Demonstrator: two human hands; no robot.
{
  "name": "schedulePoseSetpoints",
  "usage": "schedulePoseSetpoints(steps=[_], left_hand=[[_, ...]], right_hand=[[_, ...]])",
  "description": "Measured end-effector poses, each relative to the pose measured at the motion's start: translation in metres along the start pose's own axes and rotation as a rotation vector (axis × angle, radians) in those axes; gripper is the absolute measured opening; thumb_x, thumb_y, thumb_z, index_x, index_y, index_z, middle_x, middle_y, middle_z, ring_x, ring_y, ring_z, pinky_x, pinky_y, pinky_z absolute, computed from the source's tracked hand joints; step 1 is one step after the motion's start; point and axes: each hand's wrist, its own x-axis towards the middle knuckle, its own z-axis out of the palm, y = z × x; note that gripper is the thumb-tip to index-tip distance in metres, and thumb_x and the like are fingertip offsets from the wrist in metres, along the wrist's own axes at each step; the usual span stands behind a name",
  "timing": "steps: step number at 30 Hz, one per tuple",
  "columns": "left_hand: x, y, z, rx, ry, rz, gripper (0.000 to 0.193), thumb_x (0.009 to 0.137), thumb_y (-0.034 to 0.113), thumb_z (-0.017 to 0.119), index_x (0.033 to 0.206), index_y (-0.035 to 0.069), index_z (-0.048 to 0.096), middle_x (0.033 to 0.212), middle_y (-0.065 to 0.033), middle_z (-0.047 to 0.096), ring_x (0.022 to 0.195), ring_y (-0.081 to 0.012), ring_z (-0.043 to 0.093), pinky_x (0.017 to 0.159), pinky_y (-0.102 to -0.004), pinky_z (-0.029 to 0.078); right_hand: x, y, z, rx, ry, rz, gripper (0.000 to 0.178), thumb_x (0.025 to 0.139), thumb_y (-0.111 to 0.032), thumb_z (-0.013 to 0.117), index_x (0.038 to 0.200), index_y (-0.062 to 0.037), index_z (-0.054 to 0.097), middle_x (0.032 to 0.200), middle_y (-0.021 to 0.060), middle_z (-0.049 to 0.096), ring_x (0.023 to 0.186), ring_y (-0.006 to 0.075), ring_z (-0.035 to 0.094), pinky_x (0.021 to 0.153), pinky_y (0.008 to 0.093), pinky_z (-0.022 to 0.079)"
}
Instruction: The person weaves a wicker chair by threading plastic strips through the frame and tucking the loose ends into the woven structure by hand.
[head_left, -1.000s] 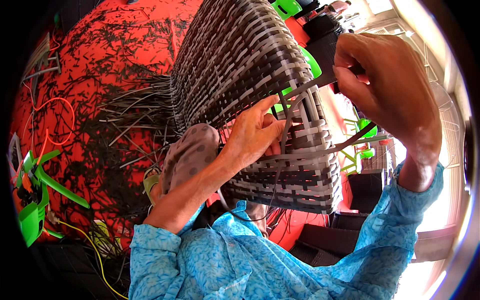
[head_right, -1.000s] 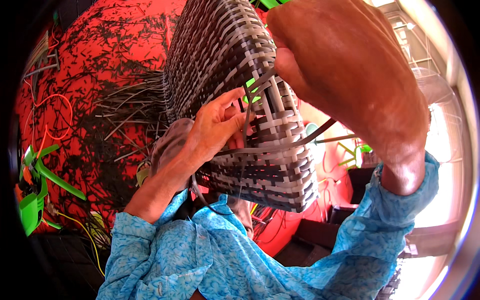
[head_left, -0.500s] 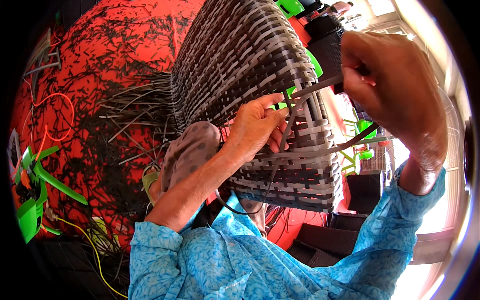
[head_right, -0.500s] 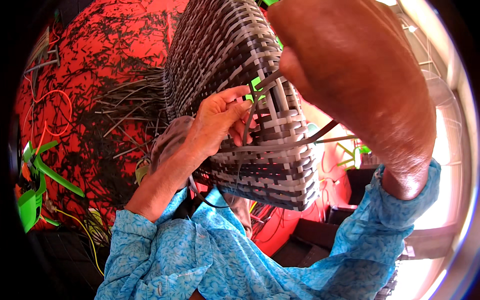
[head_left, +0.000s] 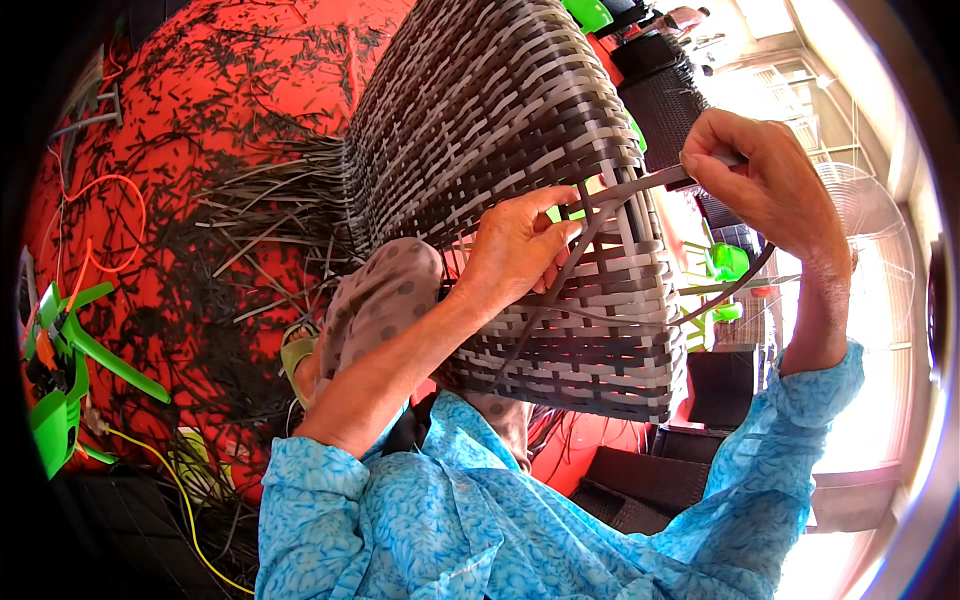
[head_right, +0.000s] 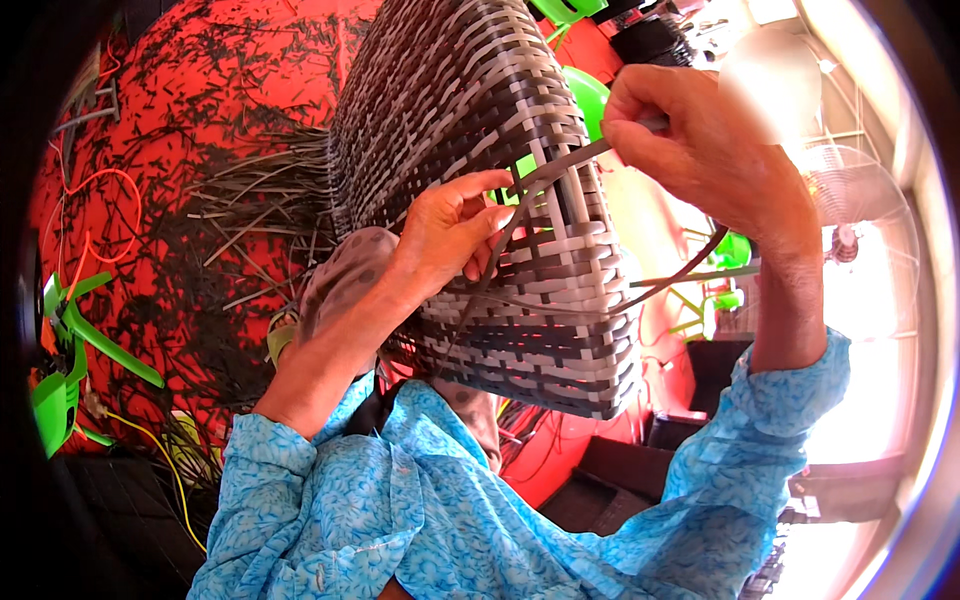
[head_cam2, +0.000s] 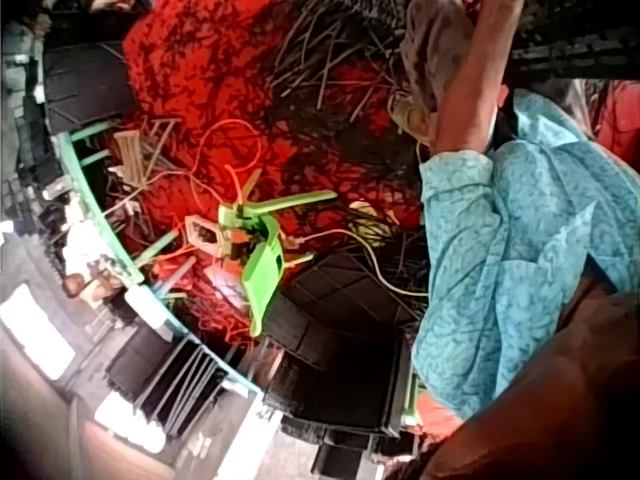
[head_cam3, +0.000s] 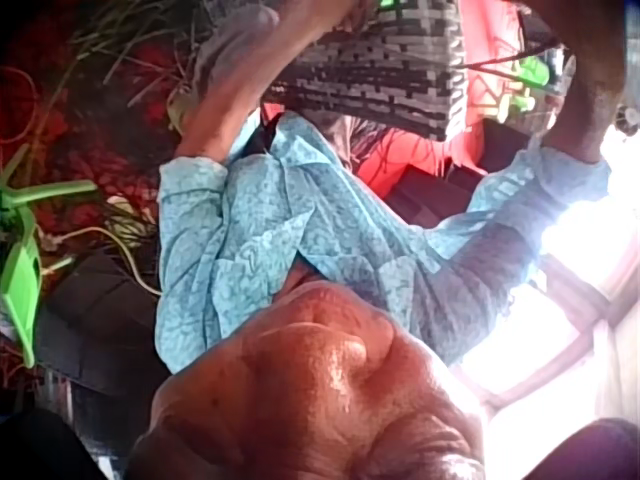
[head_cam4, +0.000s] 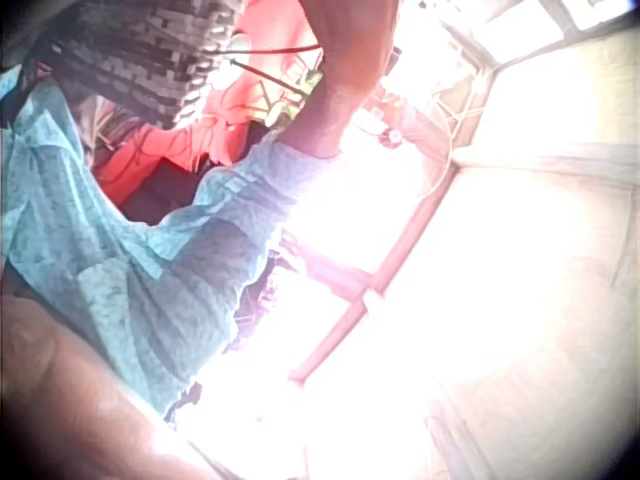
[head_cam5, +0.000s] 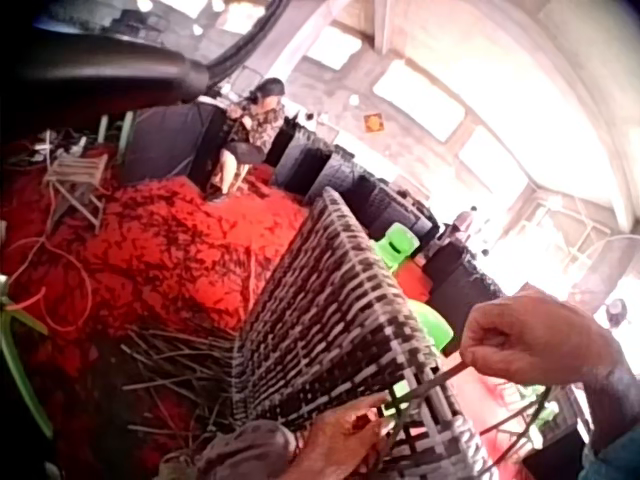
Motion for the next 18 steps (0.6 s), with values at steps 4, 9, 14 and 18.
schedulePoseSetpoints(steps=[4, 9, 14, 18], left_hand=[[0.007, -0.006, -0.003, -0.029, 0.042, 0.112, 0.016, 0.086, 0.006, 0.063, 0.100, 0.003, 0.056, 0.067, -0.0011, 0.058, 0.049, -0.0045, 0.051, 0.038, -0.0175, 0.036], [0.005, -0.015, 0.003, -0.140, 0.047, 0.141, 0.007, 0.082, 0.004, 0.065, 0.087, 0.005, 0.061, 0.063, 0.0045, 0.051, 0.056, -0.0025, 0.046, 0.049, -0.0186, 0.035], [-0.003, -0.019, 0.005, 0.106, 0.143, 0.339, 0.013, 0.074, 0.006, 0.071, 0.084, 0.006, 0.064, 0.084, -0.0002, 0.051, 0.066, -0.0060, 0.045, 0.057, -0.0226, 0.039], [-0.007, -0.012, -0.009, -0.336, 0.016, 0.036, 0.014, 0.073, 0.010, 0.074, 0.084, 0.005, 0.064, 0.083, 0.0000, 0.047, 0.071, -0.0102, 0.046, 0.061, -0.0251, 0.040]], right_hand=[[-0.004, 0.009, 0.000, -0.150, -0.003, 0.040, 0.010, 0.083, -0.011, 0.061, 0.083, -0.0012, 0.059, 0.072, 0.0042, 0.059, 0.064, 0.0127, 0.053, 0.057, 0.0273, 0.041], [-0.001, -0.015, 0.031, -0.870, 0.398, -0.274, 0.024, 0.071, -0.006, 0.068, 0.094, -0.0107, 0.064, 0.105, 0.0059, 0.061, 0.101, 0.0253, 0.055, 0.086, 0.0370, 0.043], [0.010, -0.039, 0.076, -0.092, 0.021, -0.357, 0.025, 0.075, -0.006, 0.063, 0.100, -0.0051, 0.064, 0.105, 0.0104, 0.060, 0.097, 0.0294, 0.058, 0.081, 0.0374, 0.049], [0.018, -0.026, 0.075, -0.115, -0.084, -0.181, 0.023, 0.077, -0.013, 0.066, 0.099, -0.0064, 0.066, 0.109, 0.0088, 0.061, 0.096, 0.0273, 0.059, 0.081, 0.0381, 0.048]])
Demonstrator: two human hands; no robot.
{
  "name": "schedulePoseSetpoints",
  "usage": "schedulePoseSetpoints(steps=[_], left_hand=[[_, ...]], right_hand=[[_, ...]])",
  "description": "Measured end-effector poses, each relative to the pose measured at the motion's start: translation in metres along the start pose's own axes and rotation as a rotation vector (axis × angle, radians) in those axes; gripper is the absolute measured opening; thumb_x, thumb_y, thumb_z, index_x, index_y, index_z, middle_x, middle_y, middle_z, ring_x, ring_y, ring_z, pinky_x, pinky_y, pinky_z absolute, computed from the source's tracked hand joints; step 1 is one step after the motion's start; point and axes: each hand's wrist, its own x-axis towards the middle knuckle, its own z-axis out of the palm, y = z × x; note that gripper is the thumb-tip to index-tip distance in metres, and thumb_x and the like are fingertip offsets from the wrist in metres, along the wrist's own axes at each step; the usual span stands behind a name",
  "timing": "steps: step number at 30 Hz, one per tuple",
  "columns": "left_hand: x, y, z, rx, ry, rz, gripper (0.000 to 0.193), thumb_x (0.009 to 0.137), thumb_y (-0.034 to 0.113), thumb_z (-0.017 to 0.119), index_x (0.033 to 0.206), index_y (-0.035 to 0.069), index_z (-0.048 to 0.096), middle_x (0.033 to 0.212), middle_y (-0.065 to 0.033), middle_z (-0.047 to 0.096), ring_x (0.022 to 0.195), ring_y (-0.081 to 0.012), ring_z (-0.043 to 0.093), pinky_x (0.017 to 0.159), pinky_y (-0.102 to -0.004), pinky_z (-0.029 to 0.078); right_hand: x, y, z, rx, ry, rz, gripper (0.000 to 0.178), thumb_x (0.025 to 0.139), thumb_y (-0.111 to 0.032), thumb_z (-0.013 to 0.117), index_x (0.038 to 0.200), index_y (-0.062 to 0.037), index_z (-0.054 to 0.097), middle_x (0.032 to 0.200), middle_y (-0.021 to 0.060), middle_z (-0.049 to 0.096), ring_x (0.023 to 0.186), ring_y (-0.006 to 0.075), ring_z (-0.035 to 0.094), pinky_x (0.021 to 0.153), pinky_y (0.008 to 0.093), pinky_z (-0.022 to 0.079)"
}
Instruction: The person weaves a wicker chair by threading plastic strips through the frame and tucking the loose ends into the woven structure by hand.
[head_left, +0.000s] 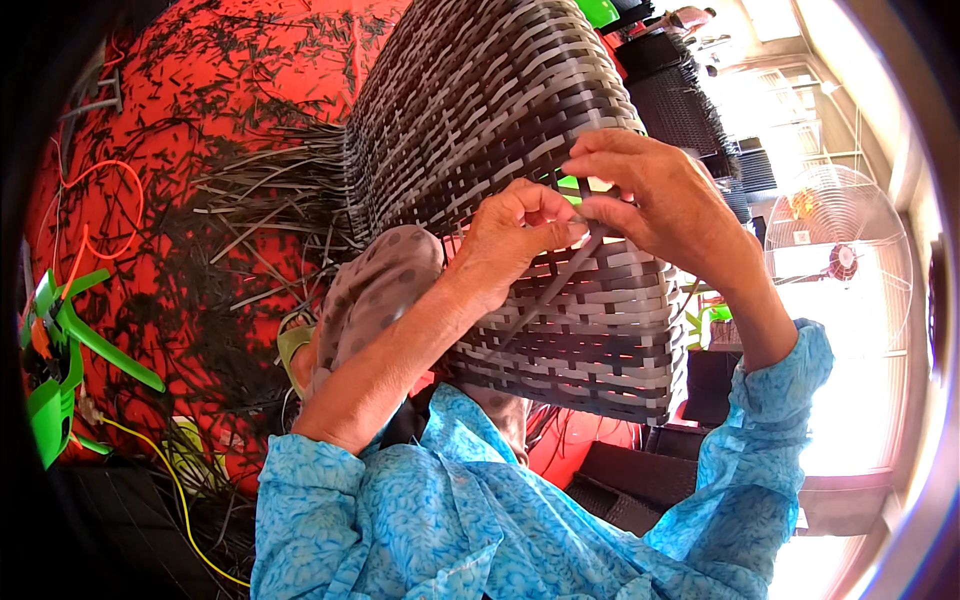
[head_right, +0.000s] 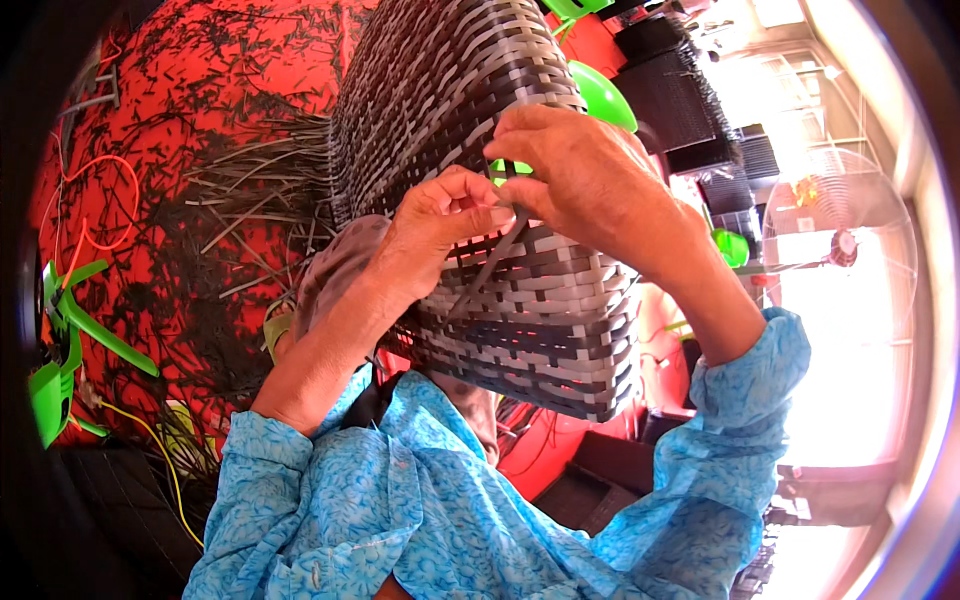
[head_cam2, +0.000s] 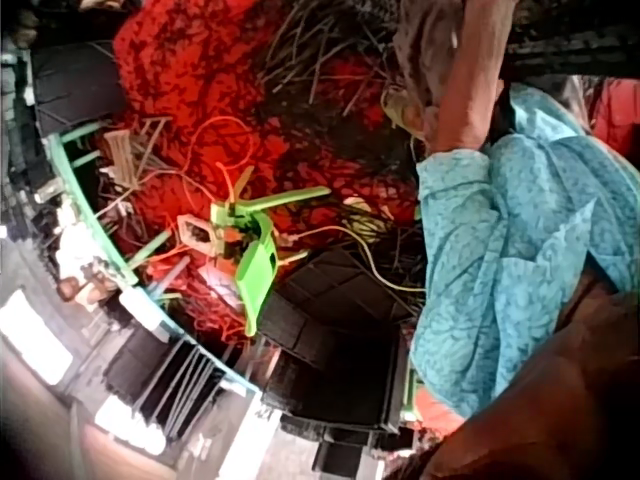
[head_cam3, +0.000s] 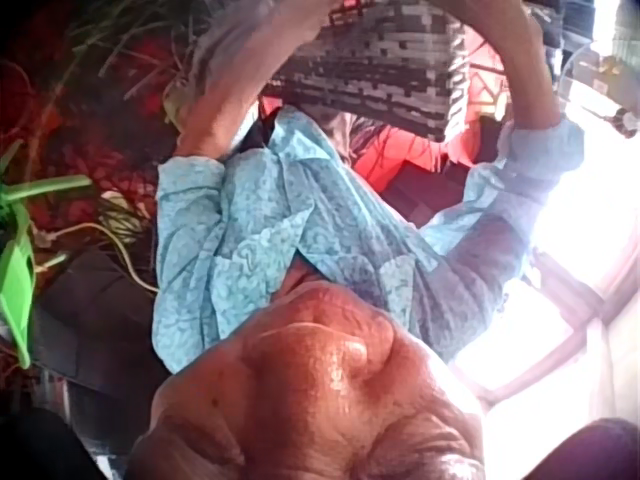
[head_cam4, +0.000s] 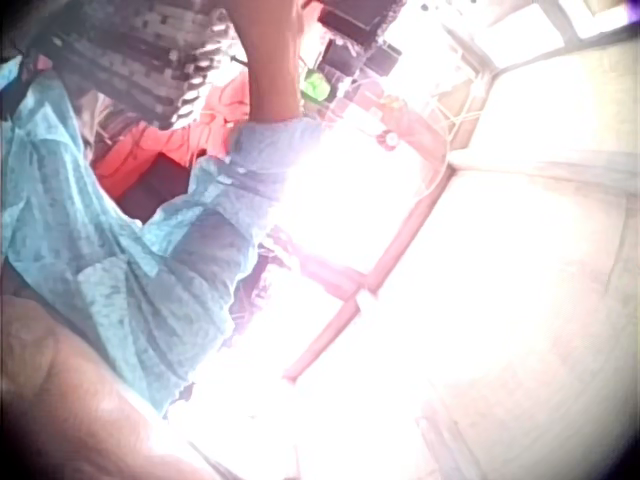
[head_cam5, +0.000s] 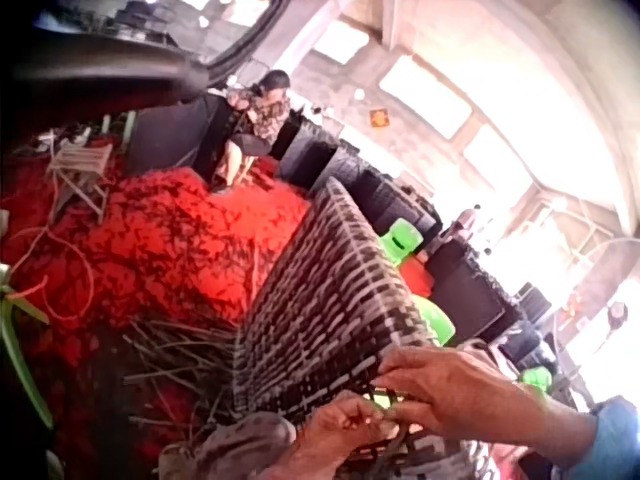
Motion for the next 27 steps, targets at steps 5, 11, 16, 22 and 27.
schedulePoseSetpoints(steps=[5, 11, 16, 22, 27], left_hand=[[-0.007, 0.020, -0.008, 0.778, 0.032, 0.470, 0.016, 0.074, 0.009, 0.074, 0.078, 0.001, 0.061, 0.085, -0.0044, 0.053, 0.082, -0.0104, 0.054, 0.066, -0.0251, 0.043], [-0.012, 0.024, -0.024, 0.943, 0.014, 0.738, 0.017, 0.075, 0.014, 0.072, 0.080, 0.004, 0.060, 0.076, -0.0026, 0.052, 0.072, -0.0160, 0.053, 0.061, -0.0290, 0.041], [-0.016, -0.001, -0.029, -0.059, -0.140, 0.064, 0.028, 0.089, 0.029, 0.063, 0.098, 0.004, 0.057, 0.085, -0.0019, 0.058, 0.072, -0.0112, 0.061, 0.063, -0.0237, 0.049], [-0.012, -0.014, -0.029, -0.106, -0.109, -0.295, 0.035, 0.095, 0.035, 0.051, 0.114, 0.006, 0.057, 0.085, -0.0062, 0.064, 0.067, -0.0154, 0.065, 0.060, -0.0252, 0.052], [-0.001, -0.013, -0.031, -0.246, -0.226, -0.353, 0.044, 0.096, 0.021, 0.047, 0.137, 0.007, 0.037, 0.077, -0.0080, 0.064, 0.055, -0.0164, 0.062, 0.051, -0.0276, 0.051]], right_hand=[[-0.004, 0.005, 0.001, -0.142, -0.051, -0.099, 0.022, 0.075, -0.016, 0.067, 0.097, -0.0100, 0.069, 0.104, 0.0032, 0.063, 0.093, 0.0254, 0.059, 0.078, 0.0385, 0.047], [0.002, 0.005, 0.003, -0.108, -0.079, -0.141, 0.015, 0.076, -0.018, 0.067, 0.090, -0.0131, 0.069, 0.088, 0.0009, 0.063, 0.085, 0.0245, 0.057, 0.078, 0.0387, 0.045], [0.001, 0.007, 0.007, -0.086, -0.145, -0.077, 0.009, 0.077, -0.021, 0.065, 0.083, -0.0133, 0.064, 0.075, 0.0009, 0.060, 0.080, 0.0234, 0.056, 0.074, 0.0377, 0.042], [-0.001, 0.009, 0.020, -0.109, -0.002, -0.054, 0.010, 0.075, -0.013, 0.059, 0.085, -0.0108, 0.058, 0.066, 0.0019, 0.057, 0.074, 0.0221, 0.056, 0.072, 0.0358, 0.038], [0.000, 0.011, 0.022, -0.143, -0.023, -0.032, 0.013, 0.074, -0.010, 0.058, 0.087, -0.0104, 0.055, 0.064, 0.0035, 0.057, 0.067, 0.0244, 0.056, 0.070, 0.0372, 0.037]])
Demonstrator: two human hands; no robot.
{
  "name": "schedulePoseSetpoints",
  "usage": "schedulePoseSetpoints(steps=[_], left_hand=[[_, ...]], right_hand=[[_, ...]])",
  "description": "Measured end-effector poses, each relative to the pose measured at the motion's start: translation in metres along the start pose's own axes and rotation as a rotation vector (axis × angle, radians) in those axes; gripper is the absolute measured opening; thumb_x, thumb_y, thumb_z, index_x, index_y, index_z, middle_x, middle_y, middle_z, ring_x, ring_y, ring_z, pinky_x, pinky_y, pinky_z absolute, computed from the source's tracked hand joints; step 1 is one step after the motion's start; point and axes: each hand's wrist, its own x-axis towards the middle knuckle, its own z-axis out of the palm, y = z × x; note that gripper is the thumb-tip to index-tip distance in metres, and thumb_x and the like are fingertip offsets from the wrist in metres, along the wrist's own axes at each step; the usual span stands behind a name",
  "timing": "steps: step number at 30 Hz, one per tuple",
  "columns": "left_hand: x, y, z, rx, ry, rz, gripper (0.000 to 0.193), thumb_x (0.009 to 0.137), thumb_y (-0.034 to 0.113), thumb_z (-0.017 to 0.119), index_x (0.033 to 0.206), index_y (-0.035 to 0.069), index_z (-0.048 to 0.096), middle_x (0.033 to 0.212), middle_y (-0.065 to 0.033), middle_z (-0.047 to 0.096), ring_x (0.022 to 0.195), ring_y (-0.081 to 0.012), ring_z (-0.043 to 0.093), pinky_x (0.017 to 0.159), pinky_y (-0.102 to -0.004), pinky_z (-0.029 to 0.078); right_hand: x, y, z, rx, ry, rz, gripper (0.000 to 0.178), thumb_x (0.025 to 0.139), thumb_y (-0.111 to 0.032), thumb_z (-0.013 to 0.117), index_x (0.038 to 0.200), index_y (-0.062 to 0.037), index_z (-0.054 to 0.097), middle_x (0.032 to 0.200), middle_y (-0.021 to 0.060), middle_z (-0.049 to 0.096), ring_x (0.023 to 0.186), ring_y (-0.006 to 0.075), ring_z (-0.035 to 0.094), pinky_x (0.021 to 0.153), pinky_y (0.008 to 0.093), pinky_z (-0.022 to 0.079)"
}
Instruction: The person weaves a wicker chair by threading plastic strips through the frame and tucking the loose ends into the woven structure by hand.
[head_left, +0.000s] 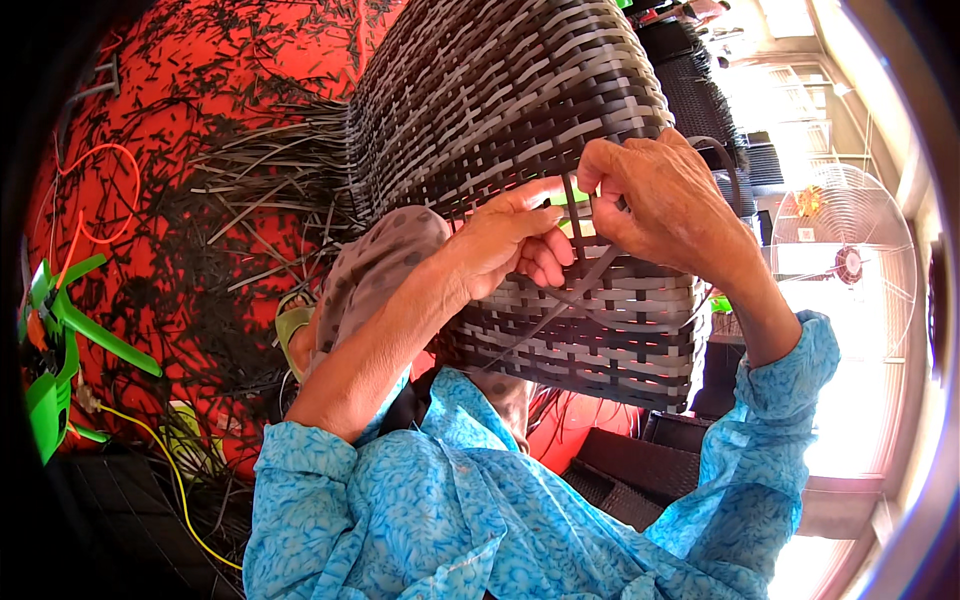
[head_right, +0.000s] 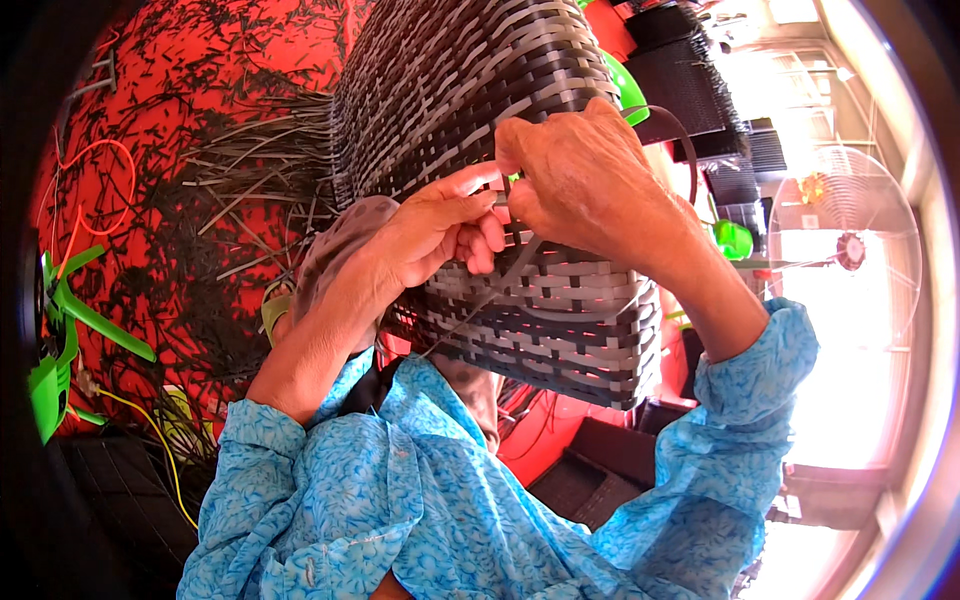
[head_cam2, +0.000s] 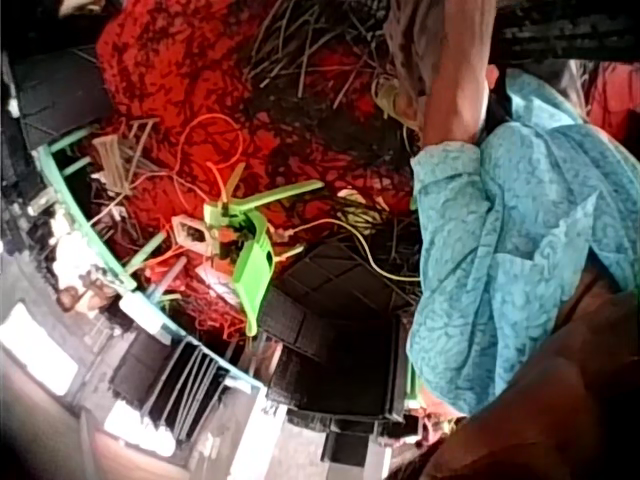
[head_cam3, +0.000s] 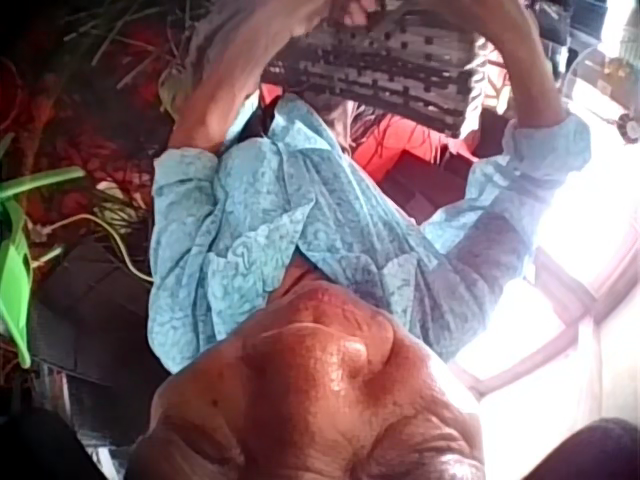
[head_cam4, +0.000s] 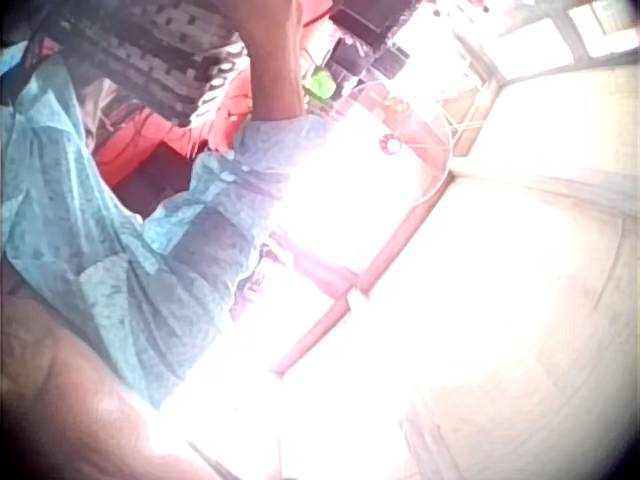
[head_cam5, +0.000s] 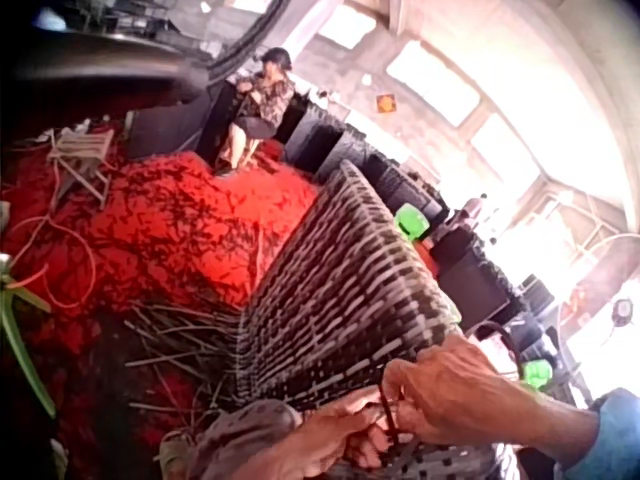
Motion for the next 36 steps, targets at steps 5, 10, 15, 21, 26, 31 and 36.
schedulePoseSetpoints(steps=[5, 10, 15, 21, 26, 31, 36], left_hand=[[0.008, -0.005, -0.006, -0.021, -0.059, 0.008, 0.051, 0.096, 0.017, 0.047, 0.142, 0.007, 0.029, 0.067, -0.0079, 0.062, 0.046, -0.0157, 0.059, 0.045, -0.0277, 0.049], [0.017, -0.007, -0.007, 0.102, 0.033, 0.028, 0.022, 0.094, 0.019, 0.053, 0.112, 0.006, 0.055, 0.066, -0.0049, 0.063, 0.044, -0.0122, 0.058, 0.040, -0.0229, 0.045], [0.022, -0.010, -0.006, 0.191, 0.154, 0.097, 0.020, 0.088, 0.025, 0.064, 0.087, 0.005, 0.060, 0.064, -0.0043, 0.062, 0.045, -0.0117, 0.057, 0.039, -0.0213, 0.040], [0.001, -0.042, -0.019, 0.118, 0.339, 0.108, 0.020, 0.088, 0.025, 0.065, 0.082, 0.007, 0.058, 0.063, -0.0015, 0.059, 0.047, -0.0088, 0.055, 0.042, -0.0222, 0.039], [-0.016, -0.057, -0.040, 0.055, 0.356, 0.117, 0.019, 0.086, 0.027, 0.068, 0.083, 0.011, 0.059, 0.070, 0.0055, 0.057, 0.056, -0.0051, 0.050, 0.052, -0.0192, 0.034], [-0.015, -0.042, -0.047, 0.010, 0.211, 0.340, 0.017, 0.086, 0.027, 0.068, 0.088, 0.012, 0.061, 0.075, 0.0046, 0.060, 0.065, -0.0035, 0.052, 0.059, -0.0192, 0.038], [-0.017, -0.030, -0.045, -0.052, 0.172, 0.300, 0.020, 0.087, 0.029, 0.066, 0.091, 0.010, 0.060, 0.079, 0.0013, 0.063, 0.070, -0.0065, 0.058, 0.061, -0.0214, 0.045]], right_hand=[[0.006, 0.002, 0.008, -0.115, -0.022, -0.053, 0.016, 0.073, -0.009, 0.061, 0.087, -0.0106, 0.052, 0.063, 0.0066, 0.057, 0.066, 0.0279, 0.057, 0.068, 0.0386, 0.037], [0.007, 0.012, 0.018, -0.149, 0.015, -0.091, 0.019, 0.074, -0.009, 0.065, 0.086, -0.0110, 0.050, 0.062, 0.0068, 0.056, 0.064, 0.0293, 0.057, 0.067, 0.0393, 0.037], [0.006, 0.009, 0.021, -0.142, 0.096, -0.087, 0.015, 0.078, -0.014, 0.062, 0.086, -0.0112, 0.050, 0.066, 0.0063, 0.057, 0.067, 0.0283, 0.057, 0.065, 0.0387, 0.036], [-0.004, -0.006, 0.022, -0.001, 0.206, -0.226, 0.022, 0.075, -0.011, 0.054, 0.095, -0.0029, 0.054, 0.081, 0.0100, 0.050, 0.077, 0.0290, 0.053, 0.065, 0.0377, 0.038], [0.004, 0.000, 0.037, 0.055, 0.341, -0.498, 0.017, 0.070, -0.009, 0.058, 0.085, -0.0012, 0.054, 0.078, 0.0113, 0.052, 0.070, 0.0295, 0.054, 0.060, 0.0414, 0.043], [0.016, -0.002, 0.044, -0.018, -0.192, -0.156, 0.011, 0.078, -0.018, 0.061, 0.082, -0.0071, 0.061, 0.069, 0.0104, 0.060, 0.065, 0.0308, 0.061, 0.055, 0.0428, 0.048], [0.022, -0.009, 0.039, 0.072, -0.320, 0.080, 0.014, 0.084, -0.024, 0.061, 0.094, -0.0157, 0.066, 0.077, 0.0111, 0.065, 0.074, 0.0323, 0.063, 0.062, 0.0434, 0.047]])
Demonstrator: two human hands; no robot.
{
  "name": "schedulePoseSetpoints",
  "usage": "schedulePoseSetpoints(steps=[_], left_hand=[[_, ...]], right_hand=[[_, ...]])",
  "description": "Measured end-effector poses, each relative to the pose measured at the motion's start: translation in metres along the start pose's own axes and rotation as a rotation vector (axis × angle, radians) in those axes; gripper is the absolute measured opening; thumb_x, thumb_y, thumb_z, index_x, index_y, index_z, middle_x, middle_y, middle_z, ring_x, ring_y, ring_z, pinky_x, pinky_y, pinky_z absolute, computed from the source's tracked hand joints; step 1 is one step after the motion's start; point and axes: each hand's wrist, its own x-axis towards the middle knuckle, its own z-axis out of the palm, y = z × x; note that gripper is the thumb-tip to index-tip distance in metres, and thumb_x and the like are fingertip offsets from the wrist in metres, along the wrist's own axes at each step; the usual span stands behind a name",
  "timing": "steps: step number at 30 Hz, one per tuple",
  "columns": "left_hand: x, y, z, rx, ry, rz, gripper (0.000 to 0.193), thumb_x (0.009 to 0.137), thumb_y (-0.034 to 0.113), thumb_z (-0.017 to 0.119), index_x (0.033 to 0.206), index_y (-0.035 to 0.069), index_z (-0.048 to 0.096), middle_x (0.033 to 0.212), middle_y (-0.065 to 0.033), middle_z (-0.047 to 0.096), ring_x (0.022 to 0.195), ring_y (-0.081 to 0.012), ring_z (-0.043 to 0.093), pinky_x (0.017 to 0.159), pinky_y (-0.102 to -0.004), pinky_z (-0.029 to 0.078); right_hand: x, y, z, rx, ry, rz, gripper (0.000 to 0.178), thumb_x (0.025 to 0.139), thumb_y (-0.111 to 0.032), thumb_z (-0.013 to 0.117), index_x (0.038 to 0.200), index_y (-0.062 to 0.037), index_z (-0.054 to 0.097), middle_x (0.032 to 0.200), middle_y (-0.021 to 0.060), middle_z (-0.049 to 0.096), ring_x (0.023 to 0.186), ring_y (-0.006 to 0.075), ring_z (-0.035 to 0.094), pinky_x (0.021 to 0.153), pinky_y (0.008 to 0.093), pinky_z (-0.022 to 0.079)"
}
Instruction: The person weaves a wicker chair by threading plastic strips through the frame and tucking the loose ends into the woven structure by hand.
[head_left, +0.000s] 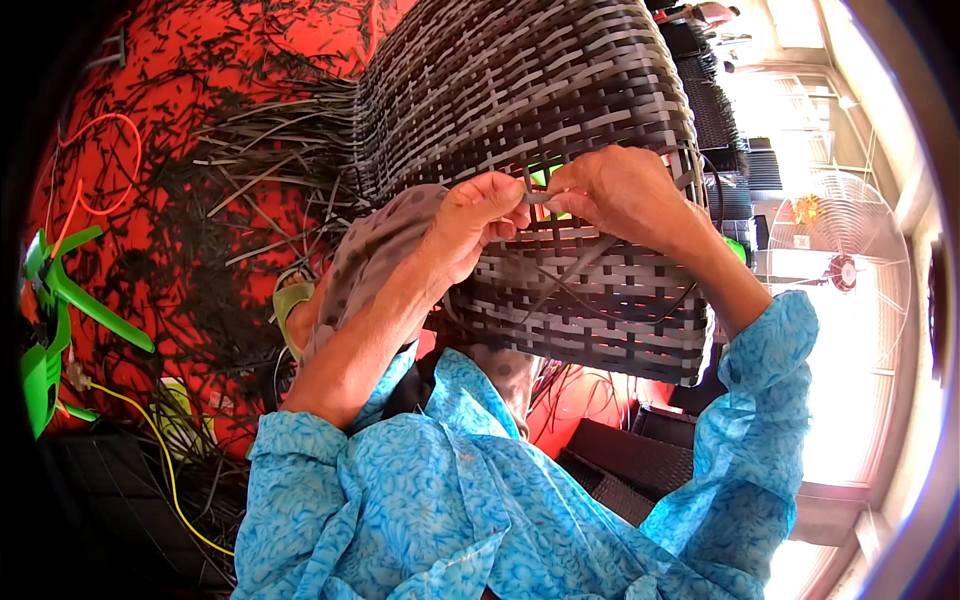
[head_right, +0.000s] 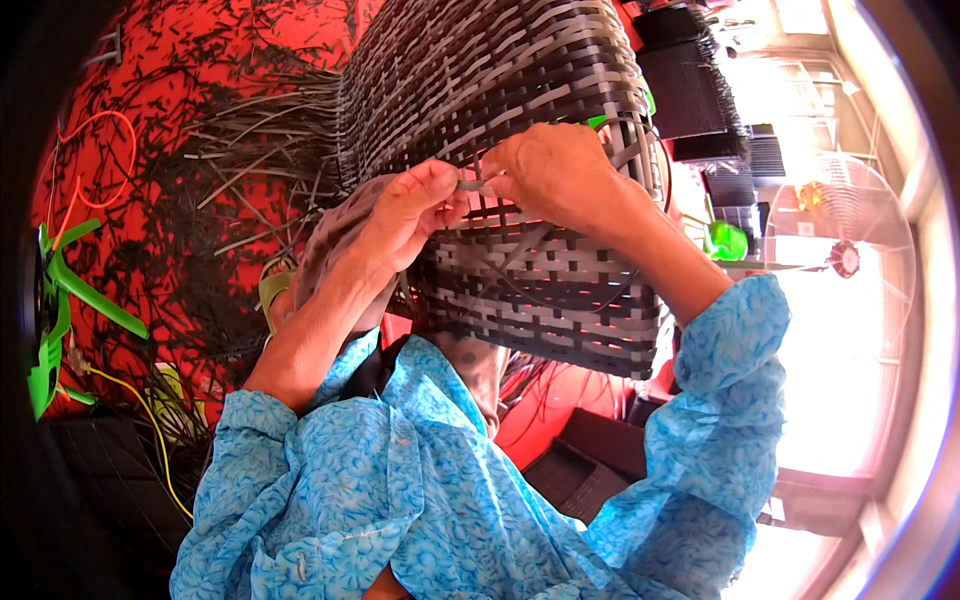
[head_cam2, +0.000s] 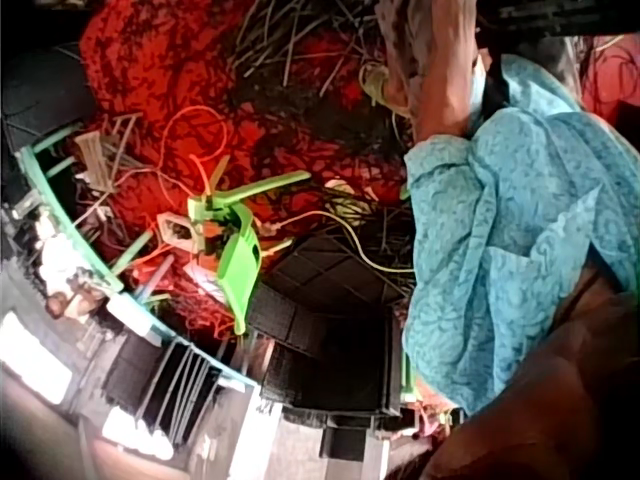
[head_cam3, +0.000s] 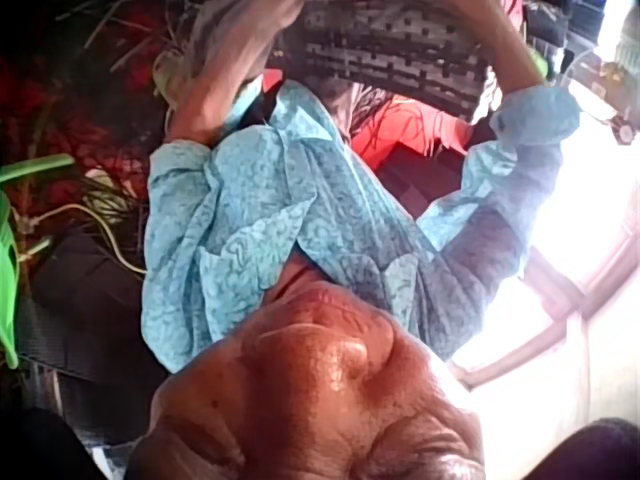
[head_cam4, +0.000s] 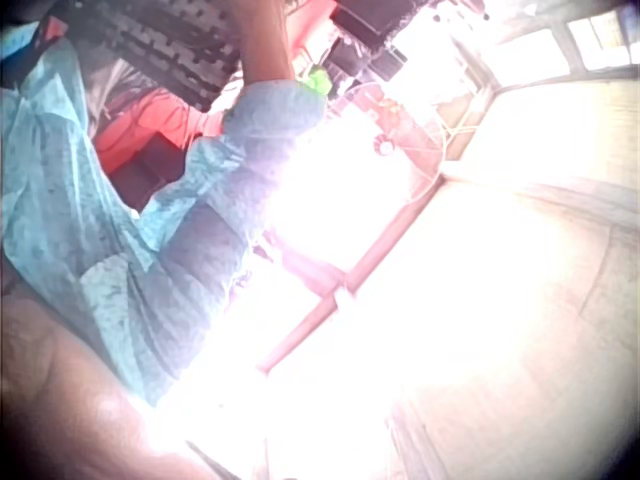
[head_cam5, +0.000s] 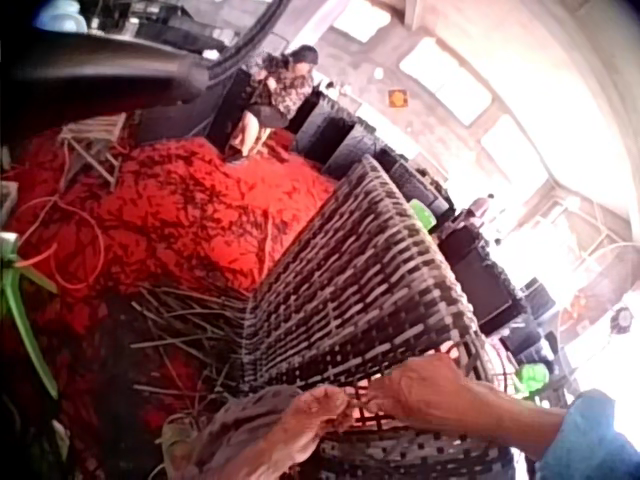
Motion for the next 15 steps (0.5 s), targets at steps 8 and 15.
schedulePoseSetpoints(steps=[8, 15], left_hand=[[0.016, 0.000, 0.013, 0.076, 0.051, -0.271, 0.024, 0.096, 0.022, 0.048, 0.115, 0.008, 0.054, 0.080, -0.0058, 0.065, 0.061, -0.0118, 0.060, 0.056, -0.0245, 0.048], [0.032, 0.001, 0.006, 0.111, -0.168, -0.375, 0.036, 0.093, 0.014, 0.048, 0.129, 0.010, 0.043, 0.070, -0.0081, 0.064, 0.046, -0.0121, 0.056, 0.042, -0.0257, 0.044]], right_hand=[[0.001, 0.000, 0.002, 0.082, 0.130, 0.075, 0.012, 0.075, -0.013, 0.058, 0.084, -0.0059, 0.053, 0.072, 0.0105, 0.064, 0.072, 0.0328, 0.062, 0.067, 0.0431, 0.047], [0.018, 0.005, 0.003, -0.084, -0.048, -0.001, 0.011, 0.076, -0.013, 0.059, 0.086, -0.0076, 0.059, 0.072, 0.0133, 0.064, 0.073, 0.0340, 0.063, 0.066, 0.0438, 0.048]])
